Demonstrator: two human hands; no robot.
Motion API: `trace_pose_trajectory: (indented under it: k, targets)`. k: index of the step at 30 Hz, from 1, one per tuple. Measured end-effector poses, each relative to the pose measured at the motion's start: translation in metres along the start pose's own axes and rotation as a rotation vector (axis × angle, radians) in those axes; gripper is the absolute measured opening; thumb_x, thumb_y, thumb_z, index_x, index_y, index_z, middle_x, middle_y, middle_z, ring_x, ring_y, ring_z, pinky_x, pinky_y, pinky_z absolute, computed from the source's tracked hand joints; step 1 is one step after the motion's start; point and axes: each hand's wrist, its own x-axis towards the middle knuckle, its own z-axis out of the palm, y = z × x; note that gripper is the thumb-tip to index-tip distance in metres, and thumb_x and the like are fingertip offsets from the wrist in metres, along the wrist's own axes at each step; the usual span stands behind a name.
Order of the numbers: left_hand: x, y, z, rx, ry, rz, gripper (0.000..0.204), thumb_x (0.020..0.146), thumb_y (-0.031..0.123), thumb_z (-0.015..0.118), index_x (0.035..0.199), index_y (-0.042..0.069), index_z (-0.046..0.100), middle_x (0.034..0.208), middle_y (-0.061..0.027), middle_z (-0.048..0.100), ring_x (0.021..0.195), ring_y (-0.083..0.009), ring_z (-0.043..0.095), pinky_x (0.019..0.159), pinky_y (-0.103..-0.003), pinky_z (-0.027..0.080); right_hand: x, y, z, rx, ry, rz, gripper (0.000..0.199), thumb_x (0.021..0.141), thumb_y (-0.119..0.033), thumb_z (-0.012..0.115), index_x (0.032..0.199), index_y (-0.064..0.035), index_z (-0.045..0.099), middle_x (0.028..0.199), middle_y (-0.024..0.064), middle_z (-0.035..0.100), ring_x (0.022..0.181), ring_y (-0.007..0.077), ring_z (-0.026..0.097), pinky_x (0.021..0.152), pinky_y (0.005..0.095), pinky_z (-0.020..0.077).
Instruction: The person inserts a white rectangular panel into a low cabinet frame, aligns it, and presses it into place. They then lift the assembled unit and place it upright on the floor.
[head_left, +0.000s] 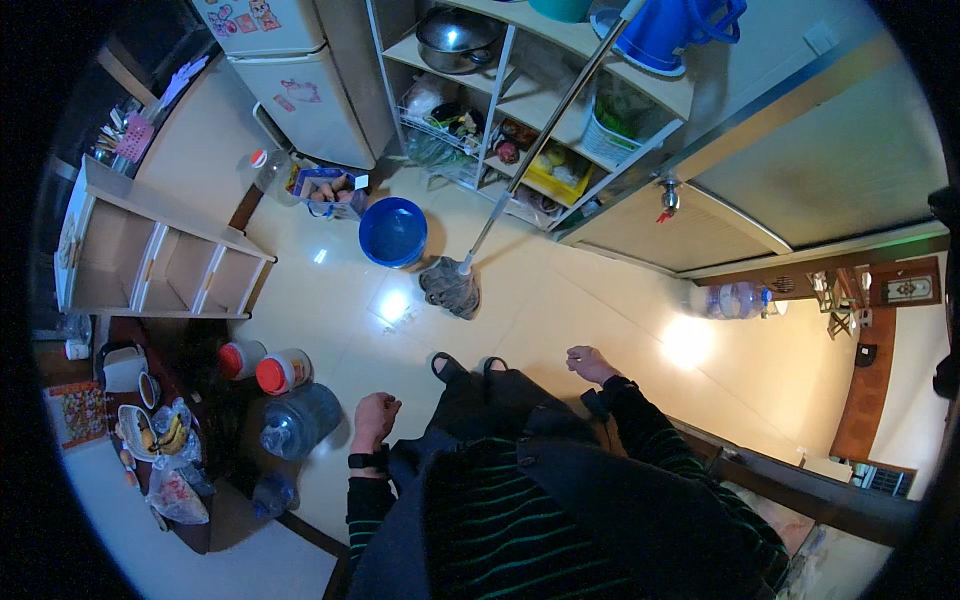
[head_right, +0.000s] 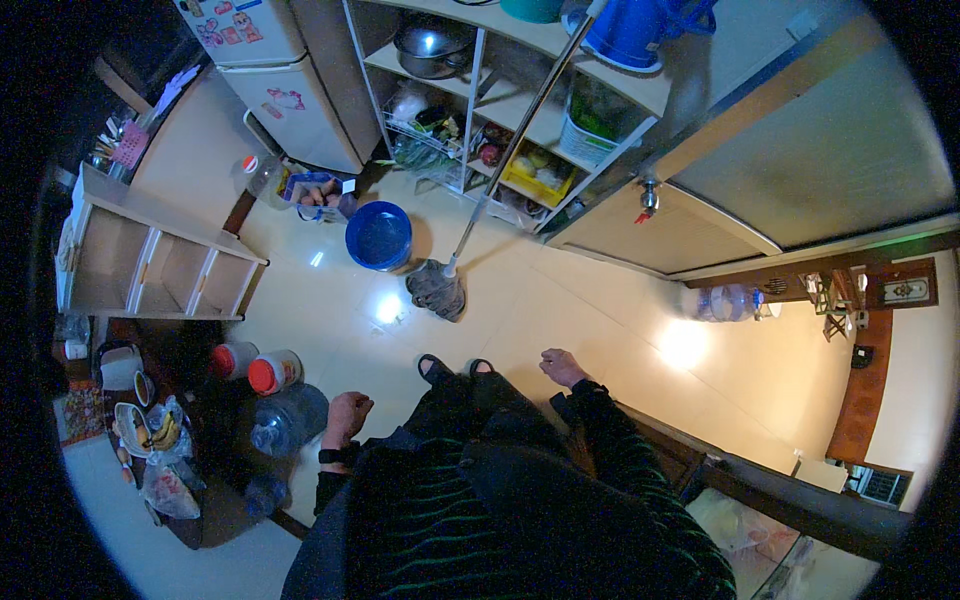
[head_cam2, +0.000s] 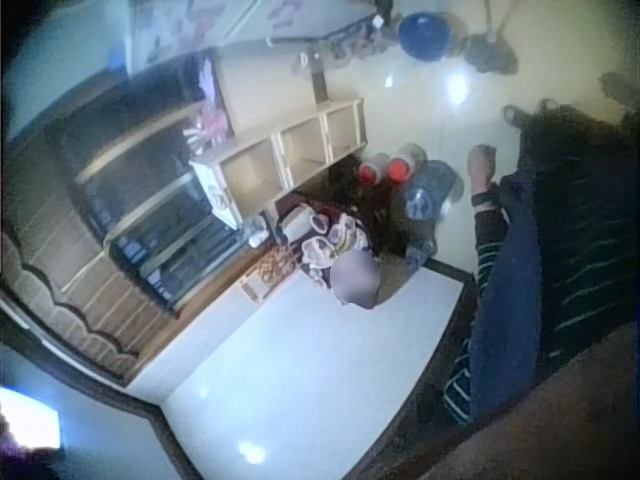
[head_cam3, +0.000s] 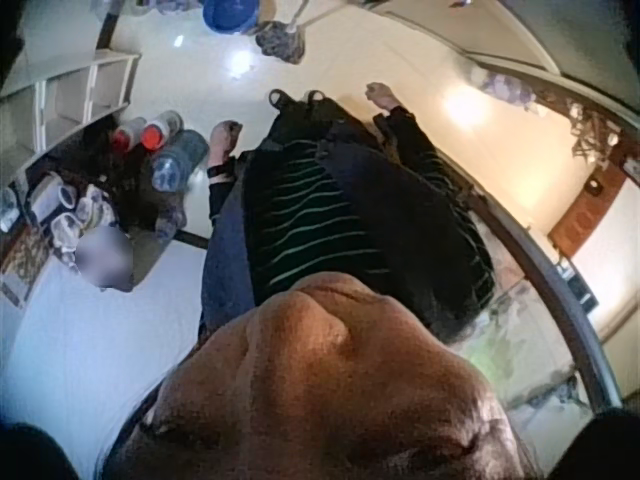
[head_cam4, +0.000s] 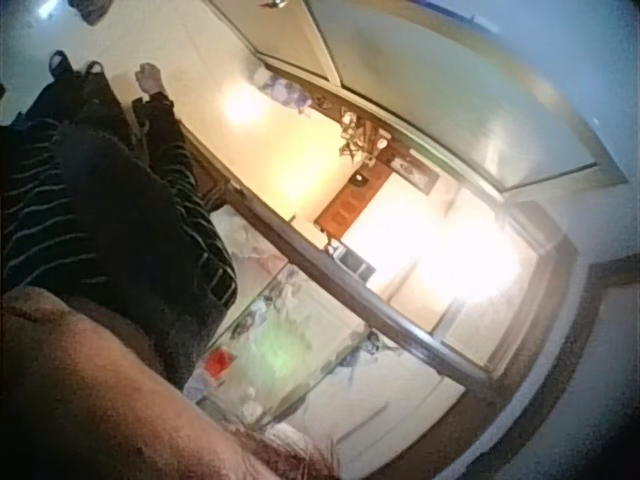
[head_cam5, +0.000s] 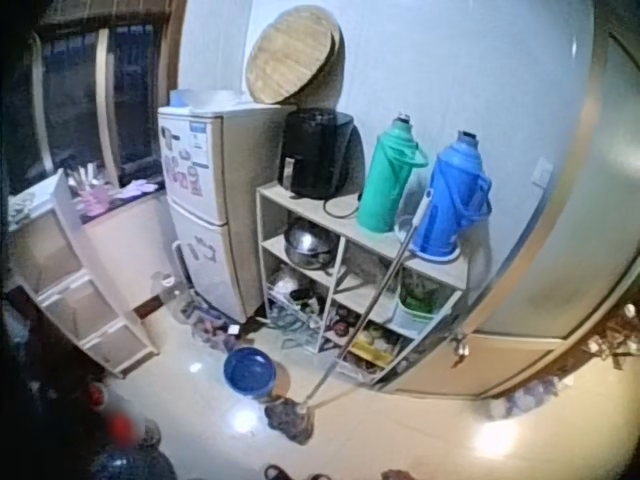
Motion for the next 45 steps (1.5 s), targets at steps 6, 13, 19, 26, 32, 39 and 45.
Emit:
trace_pose_trajectory:
  k: [6,13,19,26,32,39,45]
  targets:
    - [0.017,-0.013,0.003,0.014,-0.034,0.018,0.029,0.084,0.03,0.069,0.092,0.002,0.075,0.087,-0.019,0.071,0.083,-0.0351,0.069,0.077,-0.046,0.055,0.006,-0.008,-0.004,0.091,-0.048,0.005,0.041,0.089,-0.027,0.06,0.116,0.0047,0.061,0.112,0.0201,0.066,0.102,0.0299,0.065,0.087,0.0381,0.0531]
    - [0.026,-0.014,-0.002,0.043,0.014,0.013,0.029,0.083,0.029,0.071,0.093,0.002,0.074,0.088,-0.0184,0.072,0.084,-0.0346,0.069,0.077,-0.044,0.055,0.056,-0.042,-0.075,0.277,0.083,-0.058,0.029,0.091,-0.017,0.059,0.111,0.0037,0.06,0.1,0.0113,0.065,0.09,0.0203,0.063,0.08,0.0321,0.0516]
    - [0.036,0.027,-0.004,0.012,-0.043,-0.139,0.03,0.083,0.029,0.071,0.096,0.002,0.074,0.089,-0.0176,0.072,0.085,-0.033,0.069,0.078,-0.042,0.055,0.146,-0.096,-0.189,0.803,0.144,-0.267,0.028,0.093,-0.012,0.061,0.118,-0.0007,0.058,0.106,0.006,0.062,0.099,0.0207,0.066,0.077,0.0311,0.0531]
    - [0.044,0.085,-0.003,-0.049,0.062,-0.135,0.029,0.083,0.026,0.07,0.094,0.0,0.073,0.089,-0.02,0.071,0.086,-0.0349,0.069,0.077,-0.041,0.055,0.259,-0.125,-0.305,1.227,0.163,-0.397,0.074,0.1,-0.045,0.048,0.145,0.0071,0.021,0.143,0.0256,0.038,0.133,0.0407,0.042,0.108,0.0488,0.0402]
    - [0.025,0.11,0.019,-0.166,0.152,-0.306,0.029,0.084,0.027,0.069,0.094,0.0,0.074,0.089,-0.0189,0.072,0.084,-0.0345,0.07,0.079,-0.041,0.055,0.334,-0.116,-0.36,1.892,0.042,-0.105,0.09,0.097,-0.051,0.051,0.147,0.0106,0.008,0.15,0.0325,0.022,0.136,0.0417,0.034,0.113,0.052,0.0338]
    - [0.004,0.123,0.047,-0.226,0.157,-0.415,0.028,0.084,0.026,0.068,0.095,0.0,0.074,0.092,-0.0205,0.071,0.087,-0.0349,0.069,0.079,-0.041,0.055,0.322,-0.162,-0.38,0.075,0.382,0.043,0.082,0.087,-0.055,0.059,0.137,0.0063,0.036,0.135,0.0258,0.045,0.126,0.0332,0.048,0.101,0.0432,0.0449]
    - [0.003,0.135,0.054,-0.276,0.225,-0.448,0.027,0.084,0.024,0.069,0.095,-0.001,0.073,0.088,-0.0214,0.071,0.084,-0.0347,0.07,0.077,-0.041,0.055,0.329,-0.215,-0.372,-0.413,0.59,0.006,0.091,0.079,-0.074,0.054,0.119,0.0072,0.06,0.119,0.029,0.061,0.115,0.0366,0.059,0.097,0.042,0.0455]
